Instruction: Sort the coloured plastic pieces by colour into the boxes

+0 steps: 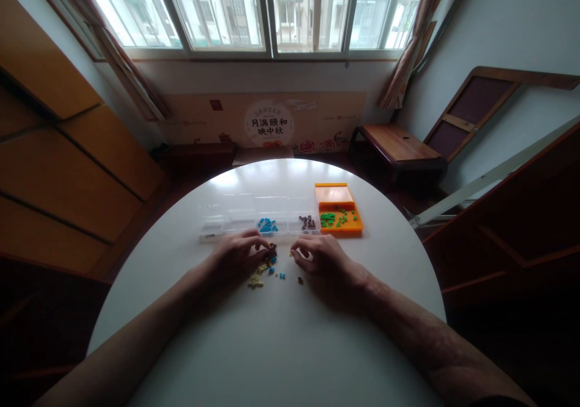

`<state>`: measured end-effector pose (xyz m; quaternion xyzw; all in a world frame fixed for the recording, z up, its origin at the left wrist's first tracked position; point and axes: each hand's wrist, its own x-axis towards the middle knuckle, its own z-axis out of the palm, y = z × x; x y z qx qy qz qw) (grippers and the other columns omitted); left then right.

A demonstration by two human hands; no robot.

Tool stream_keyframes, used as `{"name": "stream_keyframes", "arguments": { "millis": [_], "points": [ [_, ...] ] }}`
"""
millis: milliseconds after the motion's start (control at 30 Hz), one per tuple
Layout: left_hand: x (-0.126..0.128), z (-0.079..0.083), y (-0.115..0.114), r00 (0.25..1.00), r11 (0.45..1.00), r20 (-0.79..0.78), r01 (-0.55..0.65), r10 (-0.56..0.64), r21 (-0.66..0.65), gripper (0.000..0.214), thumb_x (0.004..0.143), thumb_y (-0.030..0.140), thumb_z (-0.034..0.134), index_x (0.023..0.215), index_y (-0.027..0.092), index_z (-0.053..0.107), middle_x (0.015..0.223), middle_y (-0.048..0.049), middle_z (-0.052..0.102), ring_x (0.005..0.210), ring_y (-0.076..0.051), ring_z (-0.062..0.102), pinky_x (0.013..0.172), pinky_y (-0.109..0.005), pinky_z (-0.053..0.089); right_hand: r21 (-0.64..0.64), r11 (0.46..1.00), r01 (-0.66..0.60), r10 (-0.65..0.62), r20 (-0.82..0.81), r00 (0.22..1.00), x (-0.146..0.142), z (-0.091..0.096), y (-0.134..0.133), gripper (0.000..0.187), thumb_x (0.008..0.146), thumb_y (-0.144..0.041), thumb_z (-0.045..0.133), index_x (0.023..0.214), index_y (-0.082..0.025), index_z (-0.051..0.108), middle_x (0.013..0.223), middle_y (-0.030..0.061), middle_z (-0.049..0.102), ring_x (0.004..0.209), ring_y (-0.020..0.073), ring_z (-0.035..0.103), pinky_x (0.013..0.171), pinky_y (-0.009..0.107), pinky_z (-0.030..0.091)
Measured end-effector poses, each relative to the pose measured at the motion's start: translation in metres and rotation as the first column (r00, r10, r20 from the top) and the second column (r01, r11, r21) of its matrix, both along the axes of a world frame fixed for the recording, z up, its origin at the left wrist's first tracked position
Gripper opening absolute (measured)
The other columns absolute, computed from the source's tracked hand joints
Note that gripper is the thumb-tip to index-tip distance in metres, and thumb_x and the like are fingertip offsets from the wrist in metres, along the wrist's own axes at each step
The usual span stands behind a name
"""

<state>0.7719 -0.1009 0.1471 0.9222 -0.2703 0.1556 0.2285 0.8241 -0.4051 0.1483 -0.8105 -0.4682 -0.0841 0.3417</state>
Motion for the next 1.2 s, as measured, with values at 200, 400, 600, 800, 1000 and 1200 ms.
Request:
{"name": "stream_keyframes", "arguments": {
  "millis": [200,400,600,800,1000,1200],
  "points": [
    [0.002,0.002,0.000,0.997,1.000,0.068,0.020,-0.020,0.006,0.014,0.104,0.030,0.068,0.097,0.024,0.079,0.097,-0.0007,0.077,0.068,-0.010,0.065,0.064,-0.023,0.047,-0.003,0.999,-0.039,0.040,0.072,0.997,-0.001,-0.002,0.004,0.008,0.101,-0.023,0.065,0.098,-0.023,0.073,0.082,-0.0004,0.071,0.066,0.0122,0.060,0.063,0.024,0.041],
    [0.005,0.011,-0.002,0.949,0.975,0.226,-0.208,0.219,-0.071,0.017,0.107,0.030,0.067,0.100,0.024,0.080,0.094,-0.0006,0.077,0.064,-0.009,0.064,0.060,-0.022,0.043,-0.025,0.982,-0.186,0.187,0.124,0.974,-0.006,0.005,0.016,0.020,0.106,-0.026,0.063,0.123,-0.026,0.074,0.106,0.0064,0.076,0.090,0.0190,0.069,0.080,0.030,0.053],
    [0.010,0.008,-0.004,0.921,0.947,0.222,-0.308,0.320,-0.087,0.022,0.109,0.036,0.064,0.103,0.024,0.083,0.091,-0.0013,0.077,0.062,-0.009,0.063,0.058,-0.023,0.041,-0.092,0.976,-0.199,0.211,0.143,0.967,-0.004,0.001,0.023,0.023,0.109,-0.028,0.062,0.128,-0.028,0.075,0.104,0.0051,0.072,0.087,0.0178,0.065,0.080,0.030,0.053],
    [0.009,0.006,-0.007,0.934,0.959,0.219,-0.270,0.282,-0.086,0.020,0.107,0.034,0.065,0.102,0.024,0.082,0.092,-0.0005,0.076,0.061,-0.009,0.061,0.059,-0.024,0.042,-0.074,0.977,-0.200,0.209,0.170,0.963,0.002,-0.007,0.025,0.017,0.110,-0.034,0.063,0.117,-0.026,0.077,0.105,0.0049,0.073,0.088,0.0174,0.065,0.082,0.029,0.051],
    [0.005,0.010,-0.009,0.952,0.977,0.224,-0.201,0.211,-0.066,0.019,0.106,0.031,0.066,0.097,0.024,0.082,0.090,-0.0014,0.076,0.069,-0.011,0.066,0.065,-0.023,0.047,-0.074,0.986,-0.147,0.155,0.123,0.980,0.001,-0.009,0.025,0.008,0.108,-0.027,0.063,0.106,-0.023,0.070,0.105,0.0052,0.074,0.090,0.0183,0.067,0.085,0.030,0.051],
    [0.003,0.011,-0.011,0.967,0.993,0.227,-0.109,0.119,-0.054,0.017,0.105,0.030,0.067,0.099,0.024,0.082,0.094,-0.0032,0.078,0.073,-0.012,0.069,0.068,-0.022,0.052,-0.074,0.990,-0.123,0.132,0.138,0.982,0.000,-0.010,0.023,0.006,0.107,-0.026,0.064,0.108,-0.022,0.069,0.105,0.0064,0.072,0.089,0.0196,0.067,0.085,0.031,0.052]
  ]
}}
